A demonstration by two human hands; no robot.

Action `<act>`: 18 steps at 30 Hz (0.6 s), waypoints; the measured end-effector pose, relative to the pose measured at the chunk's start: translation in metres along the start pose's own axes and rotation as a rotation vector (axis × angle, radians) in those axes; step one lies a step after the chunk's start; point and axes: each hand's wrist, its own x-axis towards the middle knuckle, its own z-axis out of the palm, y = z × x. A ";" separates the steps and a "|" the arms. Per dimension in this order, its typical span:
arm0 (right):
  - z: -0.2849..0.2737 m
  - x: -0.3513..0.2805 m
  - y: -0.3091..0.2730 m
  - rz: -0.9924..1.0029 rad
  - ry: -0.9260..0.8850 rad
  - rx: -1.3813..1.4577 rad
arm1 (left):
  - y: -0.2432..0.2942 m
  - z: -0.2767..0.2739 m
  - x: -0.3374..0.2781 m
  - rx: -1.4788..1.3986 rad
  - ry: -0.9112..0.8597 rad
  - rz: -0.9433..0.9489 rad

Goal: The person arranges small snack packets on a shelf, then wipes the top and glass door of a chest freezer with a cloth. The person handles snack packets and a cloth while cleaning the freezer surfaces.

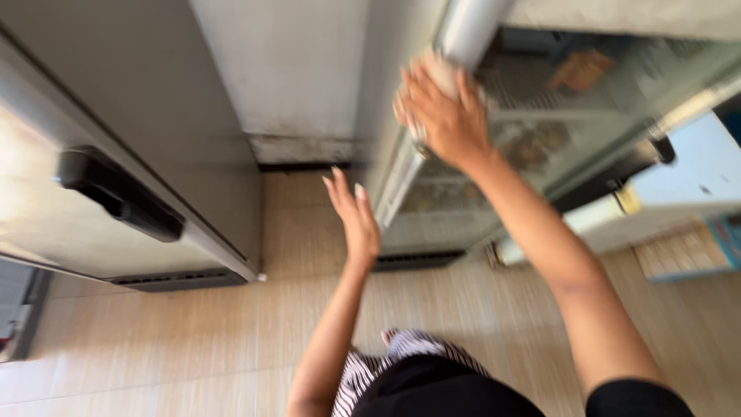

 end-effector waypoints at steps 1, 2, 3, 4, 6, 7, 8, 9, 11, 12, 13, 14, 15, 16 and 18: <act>-0.008 0.007 0.016 0.012 -0.012 0.067 | 0.004 -0.001 0.004 -0.003 0.011 0.003; -0.018 0.011 0.028 0.047 0.017 0.021 | 0.011 -0.001 0.002 -0.022 -0.002 0.005; -0.022 0.023 0.041 0.079 0.053 -0.027 | 0.020 -0.001 0.005 -0.042 -0.011 0.012; -0.024 0.033 0.052 0.109 0.089 -0.077 | 0.029 0.001 0.009 -0.062 -0.020 0.019; -0.020 0.028 0.063 0.042 0.202 -0.160 | 0.046 0.011 0.013 -0.048 -0.063 0.102; -0.010 0.021 0.063 0.004 0.265 -0.202 | 0.054 0.018 0.017 -0.040 -0.079 0.149; -0.001 0.004 0.063 0.020 0.275 -0.186 | 0.062 0.024 0.019 -0.014 -0.091 0.211; 0.008 -0.021 0.063 0.032 0.289 -0.170 | 0.068 0.032 0.022 0.011 -0.098 0.275; 0.031 -0.074 0.066 0.161 0.298 -0.091 | 0.078 0.049 0.031 0.094 -0.110 0.400; 0.038 -0.105 0.072 0.278 0.294 -0.028 | 0.081 0.058 0.037 0.153 -0.114 0.461; 0.044 -0.134 0.082 0.394 0.328 0.003 | 0.082 0.067 0.042 0.211 -0.117 0.518; 0.046 -0.160 0.095 0.511 0.363 0.034 | 0.083 0.078 0.046 0.255 -0.114 0.542; 0.046 -0.177 0.114 0.641 0.457 0.068 | 0.083 0.088 0.051 0.300 -0.107 0.565; 0.042 -0.187 0.137 0.770 0.552 0.103 | 0.083 0.099 0.057 0.346 -0.100 0.588; 0.030 -0.190 0.170 1.035 0.737 0.173 | 0.076 0.114 0.069 0.388 0.021 0.713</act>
